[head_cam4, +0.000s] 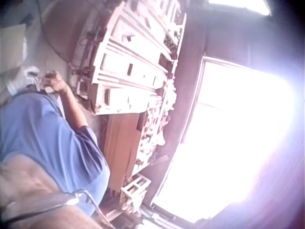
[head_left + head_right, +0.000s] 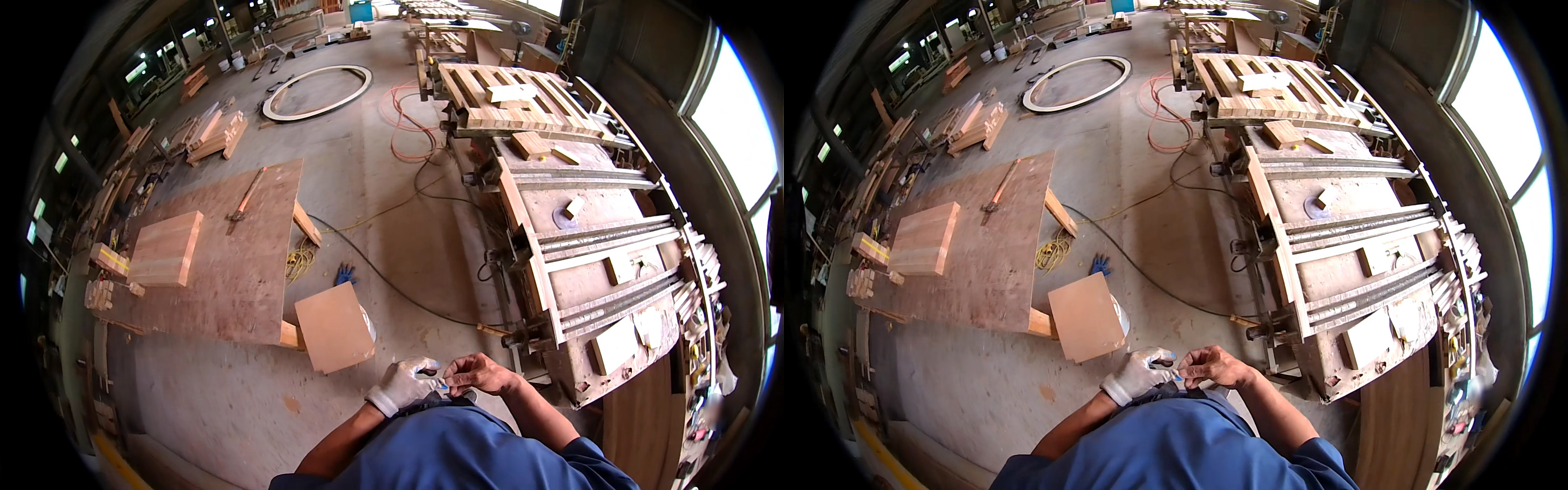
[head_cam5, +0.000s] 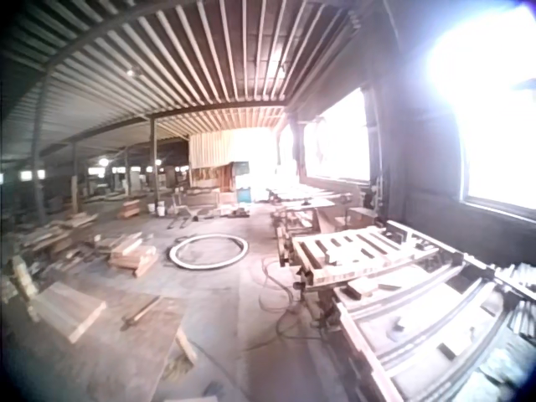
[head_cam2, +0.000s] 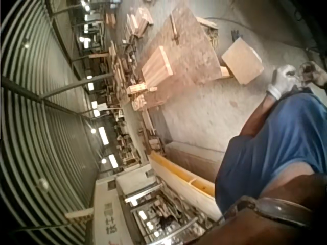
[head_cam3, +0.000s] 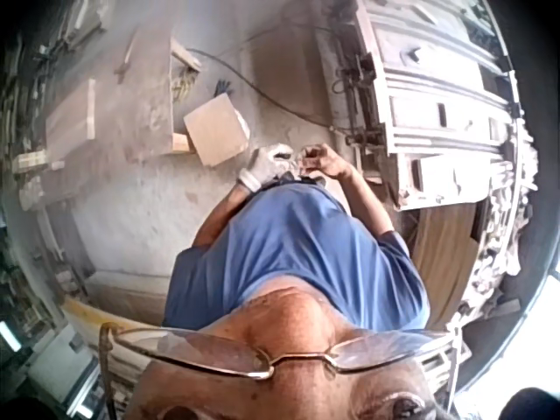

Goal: The person arranges several wooden planks on a workbench, then walks to a stack to retrieve additional planks and returns to place them on the bench. The person then moves to a table saw and uses a handheld sander to smooth the edges of a plank before returning to the workbench.

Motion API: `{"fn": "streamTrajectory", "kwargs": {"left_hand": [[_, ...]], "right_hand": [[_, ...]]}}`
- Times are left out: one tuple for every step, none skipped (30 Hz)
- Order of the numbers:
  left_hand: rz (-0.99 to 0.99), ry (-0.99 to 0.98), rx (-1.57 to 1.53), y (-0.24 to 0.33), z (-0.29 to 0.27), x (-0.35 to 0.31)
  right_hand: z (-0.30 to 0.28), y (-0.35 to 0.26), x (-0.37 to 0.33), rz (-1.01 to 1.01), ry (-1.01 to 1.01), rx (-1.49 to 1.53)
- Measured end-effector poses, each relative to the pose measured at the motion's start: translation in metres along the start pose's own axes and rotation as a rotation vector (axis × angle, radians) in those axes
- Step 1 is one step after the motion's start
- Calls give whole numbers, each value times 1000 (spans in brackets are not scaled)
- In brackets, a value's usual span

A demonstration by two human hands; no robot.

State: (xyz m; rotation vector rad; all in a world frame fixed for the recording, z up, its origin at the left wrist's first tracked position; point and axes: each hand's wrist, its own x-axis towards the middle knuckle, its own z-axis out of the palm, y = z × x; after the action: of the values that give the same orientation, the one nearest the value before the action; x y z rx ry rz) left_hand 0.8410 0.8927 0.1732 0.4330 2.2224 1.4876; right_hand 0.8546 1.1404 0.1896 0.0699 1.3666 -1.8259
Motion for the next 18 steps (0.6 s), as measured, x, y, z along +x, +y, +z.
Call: {"fn": "streamTrajectory", "kwargs": {"left_hand": [[4, -28, 20, 4, 2, 2], [74, -46, 58, 9, 4, 4], [141, -64, 96, 15, 6, 7], [208, -83, 133, 20, 9, 9], [237, -102, 136, 25, 14, 12], [261, -121, 137, 32, 19, 14], [286, -141, 139, 40, 24, 18], [271, -186, 142, 51, 27, 19], [303, -193, 163, 53, 34, 22], [335, -201, 185, 54, 40, 25], [368, -211, 207, 56, 47, 28], [367, -218, 209, 62, 51, 30], [365, -239, 200, 68, 56, 32], [362, -260, 191, 74, 60, 34], [359, -272, 185, 78, 64, 36], [387, -260, 200, 79, 69, 38], [401, -265, 201, 83, 73, 40], [413, -271, 199, 88, 78, 42]], "right_hand": [[-2, 1, -5, 4, 2, -20], [-4, 1, -10, 9, 4, -41], [-7, 3, -16, 15, 6, -60], [-11, 6, -21, 23, 6, -40], [-15, 9, -27, 29, 6, -20], [-19, 13, -32, 40, 3, 3], [-24, 17, -38, 21, -4, -11], [-30, 20, -44, 1, -10, -26], [-34, 24, -51, -23, -13, -36], [-36, 25, -56, -47, -9, -52], [-40, 26, -60, -53, -24, -54], [-43, 27, -65, -62, -26, -49], [-46, 30, -71, -68, -24, -45], [-48, 31, -76, -69, -28, 5], [-52, 32, -79, -67, -45, 19], [-56, 34, -83, -88, -41, 7], [-59, 36, -88, -109, -38, -5], [-61, 37, -94, -107, -23, -1]]}}
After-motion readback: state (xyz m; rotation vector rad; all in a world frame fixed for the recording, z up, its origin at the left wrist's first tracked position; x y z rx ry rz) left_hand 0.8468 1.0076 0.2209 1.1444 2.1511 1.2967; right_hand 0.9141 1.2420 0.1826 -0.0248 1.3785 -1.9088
